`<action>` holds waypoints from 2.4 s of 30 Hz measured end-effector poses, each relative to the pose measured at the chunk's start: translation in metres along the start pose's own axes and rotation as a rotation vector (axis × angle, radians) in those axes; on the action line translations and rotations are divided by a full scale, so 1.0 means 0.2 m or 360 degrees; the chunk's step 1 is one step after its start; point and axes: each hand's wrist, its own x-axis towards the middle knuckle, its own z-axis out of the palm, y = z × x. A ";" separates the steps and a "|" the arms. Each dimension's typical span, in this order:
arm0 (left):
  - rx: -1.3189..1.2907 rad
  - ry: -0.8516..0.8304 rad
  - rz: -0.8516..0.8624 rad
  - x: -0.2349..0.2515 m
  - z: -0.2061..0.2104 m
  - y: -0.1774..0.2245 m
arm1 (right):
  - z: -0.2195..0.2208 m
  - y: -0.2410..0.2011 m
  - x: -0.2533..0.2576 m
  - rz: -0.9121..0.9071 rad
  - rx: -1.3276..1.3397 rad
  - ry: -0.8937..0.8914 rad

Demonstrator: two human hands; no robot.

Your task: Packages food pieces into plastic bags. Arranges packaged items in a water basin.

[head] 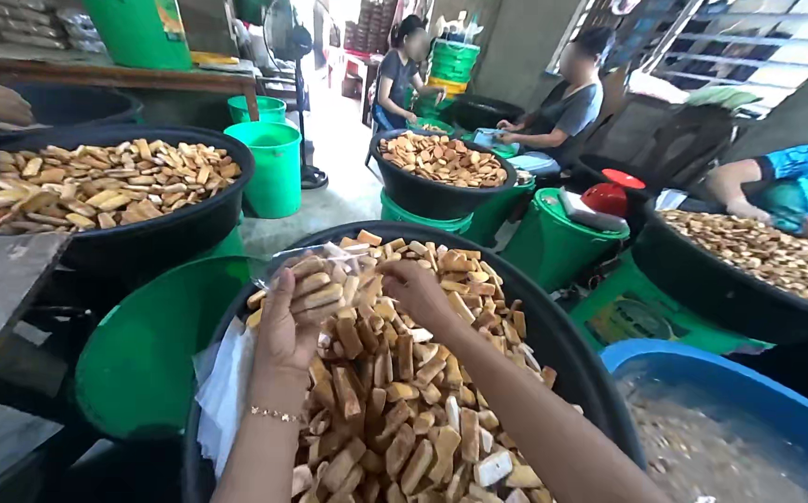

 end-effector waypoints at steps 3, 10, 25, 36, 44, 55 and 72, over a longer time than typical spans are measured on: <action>-0.0019 0.0076 -0.0058 0.02 -0.02 -0.01 | 0.19 0.04 0.12 0.0226 -0.0428 -0.0372; -0.0095 0.0218 -0.0134 0.01 0.02 -0.02 | 0.18 -0.02 0.02 0.0321 -0.0716 -0.0681; -0.0238 -0.0602 -0.0284 -0.24 0.17 -0.21 | -0.11 0.03 -0.42 -0.0950 0.0387 0.1379; -0.0314 -0.0889 -0.0354 -0.28 0.17 -0.22 | -0.22 0.07 -0.53 -0.1114 0.0474 0.0932; -0.0277 -0.1047 -0.0457 -0.31 0.17 -0.27 | -0.24 0.06 -0.55 -0.1272 0.0223 0.1106; -0.0138 -0.1397 -0.0495 -0.35 0.18 -0.26 | -0.26 0.08 -0.70 -0.0989 0.0049 0.1156; 0.0771 -0.0703 -0.0087 -0.43 0.27 -0.28 | -0.15 0.13 -0.92 -0.0382 0.0105 0.0690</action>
